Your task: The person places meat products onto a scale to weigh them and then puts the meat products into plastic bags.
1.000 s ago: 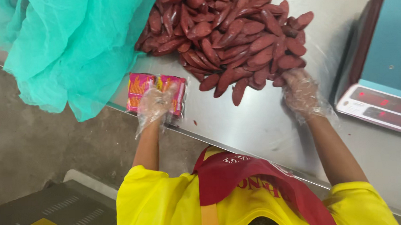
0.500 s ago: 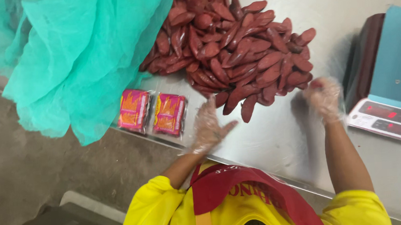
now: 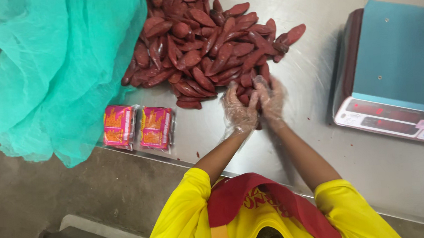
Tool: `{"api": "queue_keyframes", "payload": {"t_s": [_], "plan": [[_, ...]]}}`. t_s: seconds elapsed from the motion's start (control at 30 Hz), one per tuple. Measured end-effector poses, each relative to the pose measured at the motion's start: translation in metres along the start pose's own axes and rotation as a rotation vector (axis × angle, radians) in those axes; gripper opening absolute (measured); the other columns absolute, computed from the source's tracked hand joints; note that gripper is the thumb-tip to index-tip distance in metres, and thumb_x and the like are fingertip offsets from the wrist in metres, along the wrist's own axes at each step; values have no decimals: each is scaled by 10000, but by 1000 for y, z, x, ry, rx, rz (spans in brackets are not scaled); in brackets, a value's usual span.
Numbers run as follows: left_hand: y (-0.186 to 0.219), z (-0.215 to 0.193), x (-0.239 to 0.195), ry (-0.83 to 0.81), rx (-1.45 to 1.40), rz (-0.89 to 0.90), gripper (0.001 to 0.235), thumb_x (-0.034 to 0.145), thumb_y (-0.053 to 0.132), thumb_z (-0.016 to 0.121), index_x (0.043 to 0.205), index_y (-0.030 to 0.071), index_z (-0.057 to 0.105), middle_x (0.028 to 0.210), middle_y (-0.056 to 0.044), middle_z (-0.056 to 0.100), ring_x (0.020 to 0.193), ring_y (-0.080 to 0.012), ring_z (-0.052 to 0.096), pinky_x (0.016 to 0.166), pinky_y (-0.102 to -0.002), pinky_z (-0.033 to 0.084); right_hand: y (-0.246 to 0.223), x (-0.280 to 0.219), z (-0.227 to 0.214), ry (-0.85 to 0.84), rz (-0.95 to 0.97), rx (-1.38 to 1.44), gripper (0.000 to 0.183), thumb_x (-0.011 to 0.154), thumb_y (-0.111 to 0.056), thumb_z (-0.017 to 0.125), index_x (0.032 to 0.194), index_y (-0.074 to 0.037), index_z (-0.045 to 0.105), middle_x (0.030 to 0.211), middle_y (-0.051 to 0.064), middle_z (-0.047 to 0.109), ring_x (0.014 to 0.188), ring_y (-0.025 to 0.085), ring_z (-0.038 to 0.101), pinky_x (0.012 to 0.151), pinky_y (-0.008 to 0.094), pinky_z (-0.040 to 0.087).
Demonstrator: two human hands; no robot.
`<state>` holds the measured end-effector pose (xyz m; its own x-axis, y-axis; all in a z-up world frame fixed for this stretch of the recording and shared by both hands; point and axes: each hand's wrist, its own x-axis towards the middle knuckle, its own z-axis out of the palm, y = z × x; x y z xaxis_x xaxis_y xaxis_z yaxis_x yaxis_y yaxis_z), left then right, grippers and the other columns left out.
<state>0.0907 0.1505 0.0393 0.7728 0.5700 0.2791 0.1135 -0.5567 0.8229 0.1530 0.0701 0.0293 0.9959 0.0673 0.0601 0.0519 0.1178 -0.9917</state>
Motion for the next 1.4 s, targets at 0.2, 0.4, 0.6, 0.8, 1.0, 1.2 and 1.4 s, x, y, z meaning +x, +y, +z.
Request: {"api": "queue_keyframes", "payload": {"t_s": [0.2, 0.4, 0.6, 0.8, 1.0, 1.2, 1.4], "plan": [[23, 31, -25, 27, -528, 9, 466, 1007, 262, 701, 1366, -1, 565, 1439, -188, 564, 1373, -330, 536, 1210, -414, 400, 36, -13, -35, 1, 120, 355, 501, 1026, -232, 578, 1452, 22, 506, 1433, 100, 569, 1297, 188, 553, 1116, 314, 445], [109, 45, -46, 58, -812, 74, 466, 1009, 223, 712, 1398, 41, 531, 1467, -158, 540, 1395, -290, 508, 1225, -378, 393, -74, -24, -89, -124, 78, 363, 550, 1060, -300, 493, 1525, -7, 460, 1429, 118, 565, 1277, 205, 565, 1106, 328, 469], [238, 125, -21, 68, -694, 356, 459, 991, 269, 742, 1378, 74, 588, 1386, -140, 608, 1342, -293, 547, 1183, -353, 439, -164, 45, -196, -78, -137, 463, 508, 1096, -367, 538, 1453, -6, 547, 1243, 70, 647, 1090, 145, 626, 964, 289, 557], [303, 229, -10, -443, -1312, -154, 472, 987, 229, 714, 1382, 4, 585, 1378, -175, 604, 1266, -237, 582, 1083, -345, 487, -175, 121, -326, 89, -251, 53, 261, 1095, -211, 697, 1191, 31, 667, 1035, 47, 672, 873, 109, 591, 800, 265, 520], [310, 203, -15, -628, -798, -65, 445, 911, 244, 754, 1267, -9, 668, 1349, -214, 525, 1176, -314, 638, 971, -413, 560, -148, 140, -407, 123, -399, -87, 264, 897, -10, 795, 1127, -49, 672, 1049, 17, 696, 962, 95, 679, 830, 239, 587], [271, 132, 26, -421, -291, 345, 480, 1043, 456, 542, 1339, 113, 702, 1581, -183, 525, 1572, -381, 382, 1339, -465, 209, -189, 97, -463, 404, -263, 8, 150, 1002, -106, 716, 1134, -57, 664, 866, 52, 671, 643, 112, 656, 513, 241, 522], [156, 31, -20, -680, 248, 271, 547, 1056, 473, 504, 1488, 137, 514, 1669, -208, 279, 1581, -382, 95, 1283, -513, 81, -159, -40, -465, 428, -165, 3, 178, 1068, -77, 766, 1160, -22, 624, 965, 37, 659, 813, 121, 623, 758, 255, 523]]}}
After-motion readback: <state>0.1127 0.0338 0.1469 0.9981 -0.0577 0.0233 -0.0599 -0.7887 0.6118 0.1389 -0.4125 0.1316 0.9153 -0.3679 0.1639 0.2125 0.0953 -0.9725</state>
